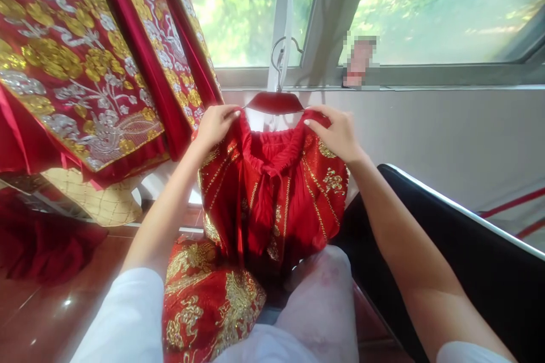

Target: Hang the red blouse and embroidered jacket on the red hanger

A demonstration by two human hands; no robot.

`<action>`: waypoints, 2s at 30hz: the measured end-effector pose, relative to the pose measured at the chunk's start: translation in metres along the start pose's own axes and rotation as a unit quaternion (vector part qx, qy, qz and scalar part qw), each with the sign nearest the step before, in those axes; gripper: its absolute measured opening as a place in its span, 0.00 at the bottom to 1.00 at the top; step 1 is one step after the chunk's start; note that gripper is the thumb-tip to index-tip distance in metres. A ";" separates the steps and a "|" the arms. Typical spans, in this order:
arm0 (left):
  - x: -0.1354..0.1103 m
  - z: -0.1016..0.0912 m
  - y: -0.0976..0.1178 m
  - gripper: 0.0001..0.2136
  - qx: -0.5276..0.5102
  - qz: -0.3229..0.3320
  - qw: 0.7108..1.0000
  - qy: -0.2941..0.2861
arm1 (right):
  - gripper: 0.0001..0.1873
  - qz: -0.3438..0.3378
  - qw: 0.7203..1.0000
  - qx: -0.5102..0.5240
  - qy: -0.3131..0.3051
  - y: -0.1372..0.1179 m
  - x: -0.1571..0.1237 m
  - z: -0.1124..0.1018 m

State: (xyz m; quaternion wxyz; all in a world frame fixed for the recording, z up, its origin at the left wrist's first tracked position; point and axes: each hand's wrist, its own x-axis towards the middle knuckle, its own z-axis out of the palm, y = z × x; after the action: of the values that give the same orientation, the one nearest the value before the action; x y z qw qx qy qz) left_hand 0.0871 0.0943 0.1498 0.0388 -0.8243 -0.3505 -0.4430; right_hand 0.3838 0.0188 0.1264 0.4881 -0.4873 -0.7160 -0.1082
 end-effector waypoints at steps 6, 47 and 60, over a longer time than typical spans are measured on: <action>0.013 0.001 0.002 0.12 0.022 0.010 1.000 -0.018 | 0.14 0.018 0.999 -0.013 0.038 -0.003 0.003 0.017; -0.130 0.052 0.086 0.22 -0.374 -0.251 0.893 -0.028 | 0.16 0.207 0.933 0.243 -0.164 -0.097 -0.106 0.028; -0.068 -0.042 0.006 0.19 -0.207 -0.208 0.954 0.065 | 0.14 0.281 0.935 0.141 -0.164 -0.030 -0.045 -0.049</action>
State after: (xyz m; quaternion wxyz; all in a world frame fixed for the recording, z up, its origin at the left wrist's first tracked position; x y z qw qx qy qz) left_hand 0.0366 0.0369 0.1252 -0.2027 -0.6925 -0.4117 -0.5567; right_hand 0.3910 -0.0532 0.1245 0.4383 -0.6058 -0.6276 0.2167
